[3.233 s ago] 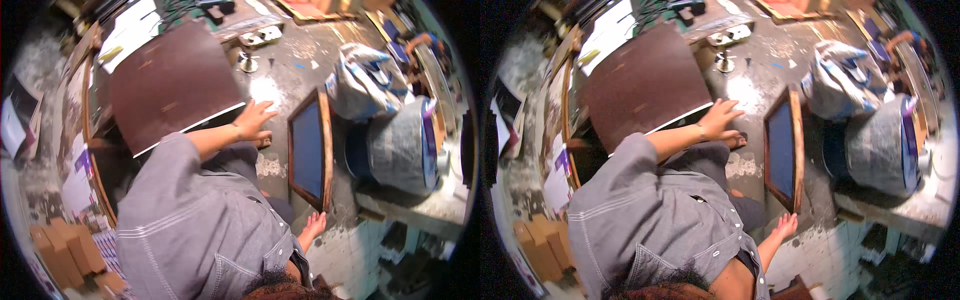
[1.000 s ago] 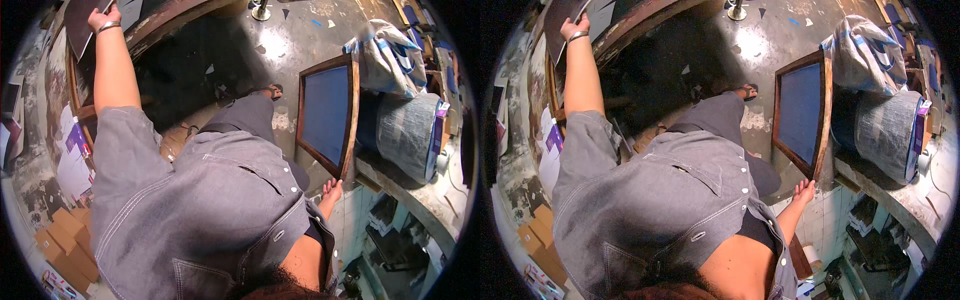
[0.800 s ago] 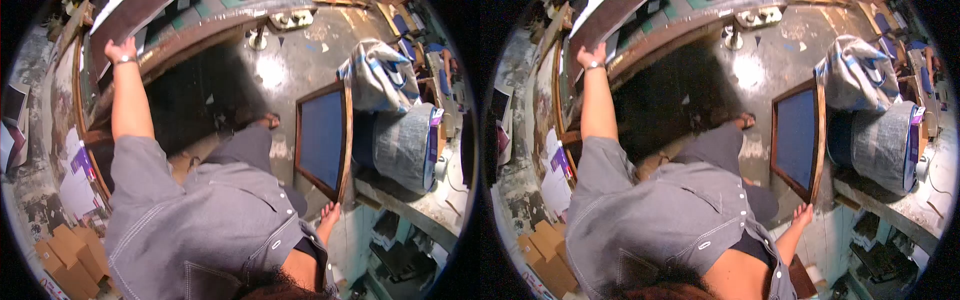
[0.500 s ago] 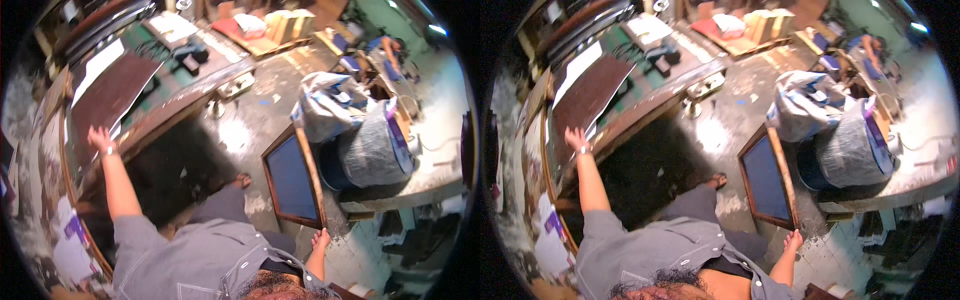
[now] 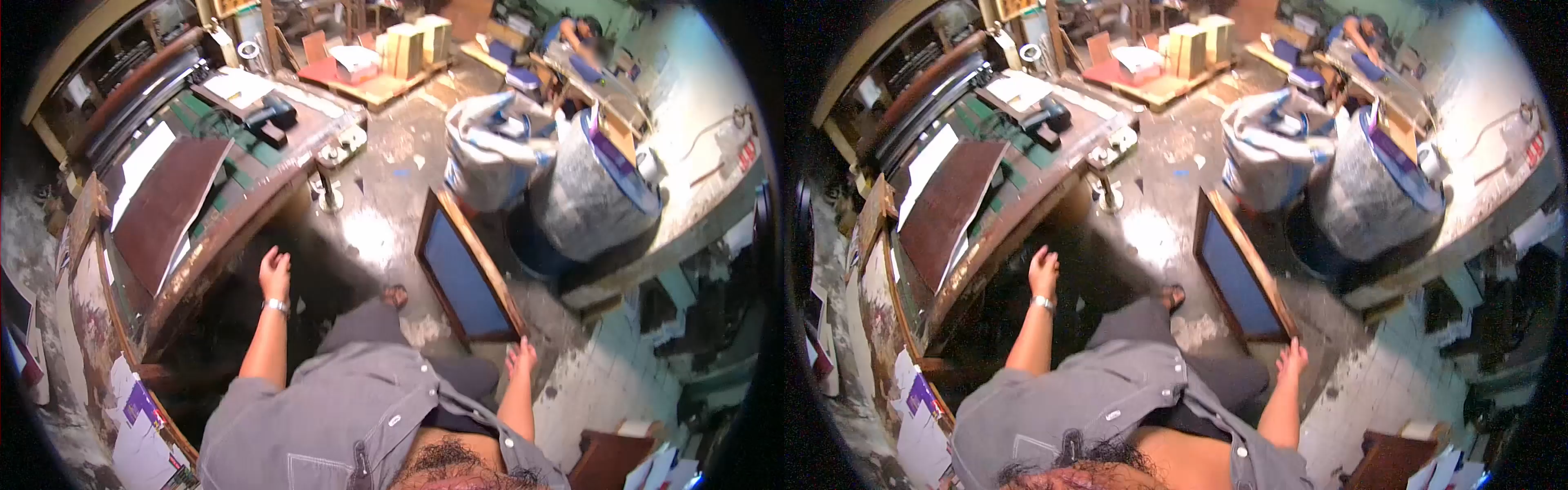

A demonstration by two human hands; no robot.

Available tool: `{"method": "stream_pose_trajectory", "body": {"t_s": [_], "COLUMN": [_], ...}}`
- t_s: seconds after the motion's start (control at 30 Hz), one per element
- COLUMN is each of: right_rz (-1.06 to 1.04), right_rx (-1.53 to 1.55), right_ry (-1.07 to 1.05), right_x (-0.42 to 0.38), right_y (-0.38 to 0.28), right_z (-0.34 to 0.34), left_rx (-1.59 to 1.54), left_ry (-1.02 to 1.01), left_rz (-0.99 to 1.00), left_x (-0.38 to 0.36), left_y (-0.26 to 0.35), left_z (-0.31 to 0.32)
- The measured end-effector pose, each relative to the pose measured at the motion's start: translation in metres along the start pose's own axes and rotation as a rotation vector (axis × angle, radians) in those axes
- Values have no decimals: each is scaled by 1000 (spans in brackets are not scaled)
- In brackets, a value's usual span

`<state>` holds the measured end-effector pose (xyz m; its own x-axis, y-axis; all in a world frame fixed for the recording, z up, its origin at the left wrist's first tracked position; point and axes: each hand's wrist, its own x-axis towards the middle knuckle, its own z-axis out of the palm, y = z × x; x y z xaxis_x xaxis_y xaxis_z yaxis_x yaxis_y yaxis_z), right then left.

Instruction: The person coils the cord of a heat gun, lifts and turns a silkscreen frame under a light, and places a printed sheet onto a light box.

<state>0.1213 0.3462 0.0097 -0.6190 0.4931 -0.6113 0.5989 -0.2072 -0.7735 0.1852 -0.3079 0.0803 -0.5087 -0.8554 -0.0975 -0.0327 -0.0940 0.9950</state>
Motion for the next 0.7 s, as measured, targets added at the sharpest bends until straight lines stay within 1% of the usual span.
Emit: {"method": "stream_pose_trajectory", "body": {"t_s": [0.03,0.07,0.13,0.17,0.2,0.23,0.3,0.37,0.43,0.47,0.57,0.6,0.63,0.67,0.7], "right_rz": [-5,-21,-9,11,-3,-25,-100,-175,-239,-269,-271,-306,-309,-337,-279], "right_rx": [43,62,93,77,89,87,73,7,-2,-7,2,42,82,97,30], "right_ry": [-22,-78,-76,-81,-87,-65,-59,-40,23,51,47,-32,10,16,63], "right_x": [-1,-15,-18,-18,-19,-24,-31,-31,-31,-31,-33,-36,-42,-49,-49], "right_y": [5,3,11,15,19,22,28,32,37,39,43,42,42,36,35], "right_z": [0,-1,0,2,3,5,5,6,10,12,8,3,6,10,11], "left_rx": [16,-42,2,39,33,69,60,99,144,148,138,220,290,118,163], "left_ry": [-76,-160,-266,-318,-400,-477,-573,-678,-770,-806,-783,-808,-837,-792,-751], "left_rz": [-19,-33,-76,-103,-132,-128,-127,-188,-240,-321,-385,-492,-569,-514,-547], "left_x": [-14,-20,-42,-46,-45,-57,-73,-82,-91,-96,-110,-111,-110,-110,-104], "left_y": [18,24,49,55,50,60,59,49,33,26,-5,-14,-20,-50,-71], "left_z": [17,33,65,82,98,115,149,184,213,225,257,260,269,281,293]}}
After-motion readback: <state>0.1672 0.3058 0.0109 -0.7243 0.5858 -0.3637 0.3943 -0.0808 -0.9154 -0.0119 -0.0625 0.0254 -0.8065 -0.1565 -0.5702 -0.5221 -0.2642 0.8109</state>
